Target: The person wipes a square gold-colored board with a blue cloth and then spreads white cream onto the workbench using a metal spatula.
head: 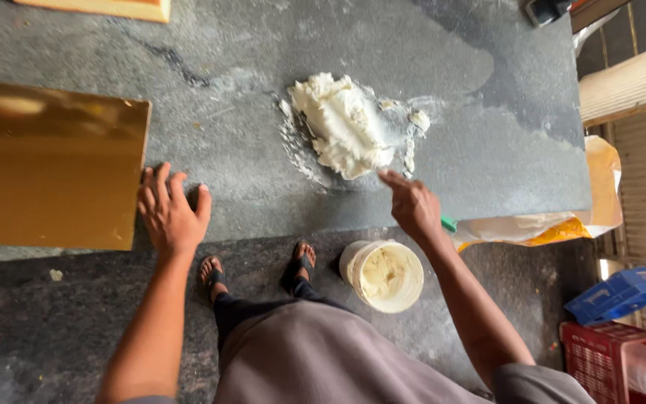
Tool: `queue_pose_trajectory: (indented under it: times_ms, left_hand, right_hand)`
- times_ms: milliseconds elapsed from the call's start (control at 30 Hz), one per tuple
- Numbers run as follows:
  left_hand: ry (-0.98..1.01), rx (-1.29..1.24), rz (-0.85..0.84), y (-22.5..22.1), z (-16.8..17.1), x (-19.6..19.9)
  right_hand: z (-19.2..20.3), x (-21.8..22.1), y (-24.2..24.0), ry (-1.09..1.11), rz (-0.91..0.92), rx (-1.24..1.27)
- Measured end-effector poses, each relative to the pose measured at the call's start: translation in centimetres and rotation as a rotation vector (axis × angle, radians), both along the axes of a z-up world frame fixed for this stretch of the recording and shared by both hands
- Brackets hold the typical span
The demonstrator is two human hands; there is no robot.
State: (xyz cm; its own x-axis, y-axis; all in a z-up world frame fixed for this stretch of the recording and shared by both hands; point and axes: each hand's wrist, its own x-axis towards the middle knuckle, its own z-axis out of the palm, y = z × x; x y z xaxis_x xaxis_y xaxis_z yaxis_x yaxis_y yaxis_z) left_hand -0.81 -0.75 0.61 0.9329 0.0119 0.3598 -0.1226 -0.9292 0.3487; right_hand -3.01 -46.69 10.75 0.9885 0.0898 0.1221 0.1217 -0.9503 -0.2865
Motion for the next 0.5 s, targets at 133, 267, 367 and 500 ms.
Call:
queue_pose_trajectory:
  times_ms: [133,267,367,500]
  left_hand:
    - [0.013,0.032,0.0,0.0,0.1,0.4]
    - [0.016,0.065,0.02,0.0,0.3,0.6]
    - [0.058,0.048,0.011,-0.1,0.2,0.0]
    - [0.021,0.04,0.021,-0.2,0.3,1.4]
  right_hand:
    - [3.7,-0.2,-6.6,0.283,0.366,0.477]
    - [4.0,2.0,-14.3,0.561,-0.238,0.599]
    - [-1.0,6.5,-13.6,0.541,-0.405,0.429]
    - [-5.4,16.2,-7.3,0.5,0.138,0.409]
